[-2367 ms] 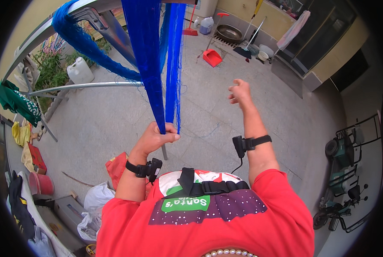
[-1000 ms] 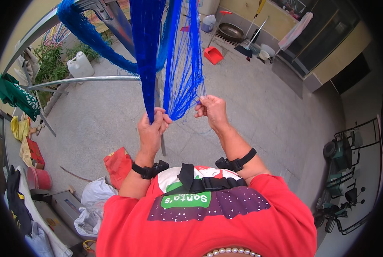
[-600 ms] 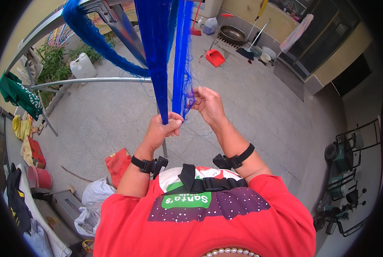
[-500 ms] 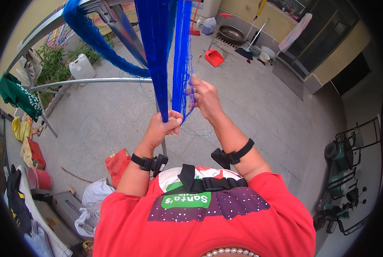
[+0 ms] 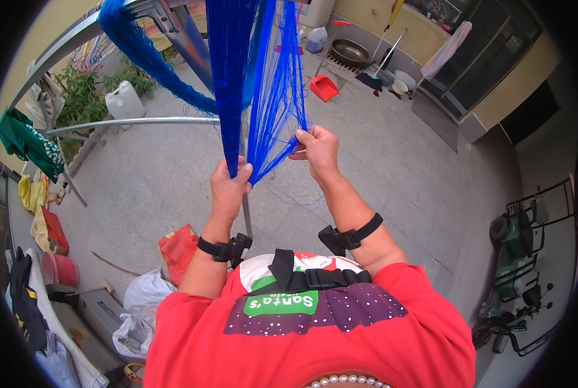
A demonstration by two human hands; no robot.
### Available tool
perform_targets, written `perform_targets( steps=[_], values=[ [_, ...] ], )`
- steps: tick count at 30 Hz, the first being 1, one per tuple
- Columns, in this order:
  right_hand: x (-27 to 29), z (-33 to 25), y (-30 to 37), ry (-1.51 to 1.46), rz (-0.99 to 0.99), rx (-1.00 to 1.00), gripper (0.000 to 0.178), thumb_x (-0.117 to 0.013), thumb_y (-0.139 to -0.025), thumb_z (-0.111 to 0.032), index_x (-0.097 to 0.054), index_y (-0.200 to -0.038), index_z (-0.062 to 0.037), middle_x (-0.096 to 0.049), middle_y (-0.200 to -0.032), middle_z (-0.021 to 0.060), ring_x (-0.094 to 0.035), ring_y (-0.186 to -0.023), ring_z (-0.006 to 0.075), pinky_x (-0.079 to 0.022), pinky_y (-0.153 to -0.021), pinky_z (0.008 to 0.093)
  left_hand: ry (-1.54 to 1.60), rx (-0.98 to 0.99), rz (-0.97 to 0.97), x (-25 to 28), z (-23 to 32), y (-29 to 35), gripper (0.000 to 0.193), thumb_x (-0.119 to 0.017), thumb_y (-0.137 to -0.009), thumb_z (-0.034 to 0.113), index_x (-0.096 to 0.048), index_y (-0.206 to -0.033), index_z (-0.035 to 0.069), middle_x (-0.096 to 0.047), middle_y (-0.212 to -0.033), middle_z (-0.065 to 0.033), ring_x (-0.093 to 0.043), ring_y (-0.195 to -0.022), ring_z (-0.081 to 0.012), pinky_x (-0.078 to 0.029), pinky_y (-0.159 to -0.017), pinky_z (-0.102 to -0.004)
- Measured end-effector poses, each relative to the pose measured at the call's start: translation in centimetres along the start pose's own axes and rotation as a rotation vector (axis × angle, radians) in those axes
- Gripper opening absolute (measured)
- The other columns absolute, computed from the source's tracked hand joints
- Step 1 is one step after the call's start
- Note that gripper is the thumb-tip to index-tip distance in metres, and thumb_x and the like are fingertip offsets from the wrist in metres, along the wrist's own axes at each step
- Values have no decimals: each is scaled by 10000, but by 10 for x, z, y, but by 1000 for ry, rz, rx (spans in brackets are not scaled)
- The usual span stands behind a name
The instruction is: The person repairs a blue fishing net by hand, repeatedly pulling loose threads through the mesh and tightening them. The net is draped over a metal frame while the person works on individual sections.
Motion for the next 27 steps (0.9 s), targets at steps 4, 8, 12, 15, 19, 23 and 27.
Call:
perform_targets(
  steps=[4,8,12,15,19,23,27],
  values=[
    [3,2,7,-91,-18,24,114,-534,-890,-78,-574,-816,-2,-642,-760,107,-637,-638,181,-556,-580,330,-81,51,-1,-7,3,-3,130,-643,-826,87,-582,-899,-1,-579,-694,-31,-471,-487,-77,-355,-445,-208],
    [6,-3,15,-249,-53,-16,137,-494,-917,-97,-553,-876,21,-633,-811,131,-637,-666,215,-562,-653,375,-188,164,-168,-6,6,-10,133,-653,-817,113,-597,-793,-4,-567,-648,-24,-460,-457,-87,-348,-443,-212],
    [8,-9,17,-439,-169,-34,157,-447,-930,-87,-528,-903,45,-604,-858,153,-630,-717,255,-556,-687,426,-65,153,-12,-5,1,-13,125,-639,-818,100,-592,-751,5,-534,-595,-17,-446,-438,-88,-344,-428,-236],
    [9,-7,15,-465,-171,-55,177,-424,-935,-92,-523,-899,50,-584,-855,158,-612,-728,260,-545,-710,456,61,104,152,0,0,-13,108,-599,-833,64,-570,-746,6,-489,-554,-8,-417,-421,-88,-351,-423,-256],
    [5,2,12,-590,-179,-94,189,-418,-937,-104,-525,-897,47,-579,-843,154,-582,-684,243,-530,-698,454,198,62,179,8,4,-13,132,-557,-862,50,-538,-740,5,-423,-515,7,-359,-396,-84,-371,-425,-272],
    [5,1,8,-609,-163,-131,215,-460,-929,-179,-536,-893,19,-574,-797,135,-557,-628,211,-517,-634,417,145,48,176,2,5,-2,131,-584,-866,86,-554,-766,7,-462,-544,-1,-403,-404,-85,-359,-412,-257],
    [4,-18,-5,-461,-274,-192,332,-555,-887,-350,-555,-860,-20,-555,-673,88,-506,-472,162,-490,-482,365,-22,42,116,-10,4,6,144,-623,-849,116,-564,-767,13,-505,-571,-10,-457,-420,-94,-355,-402,-243]
  ],
)
Point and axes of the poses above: each hand's wrist, its own y-axis away from the middle knuckle, its own x-axis out of the back of the hand, z = x × y, the point moved 1 cm from there along -y, towards the middle knuckle
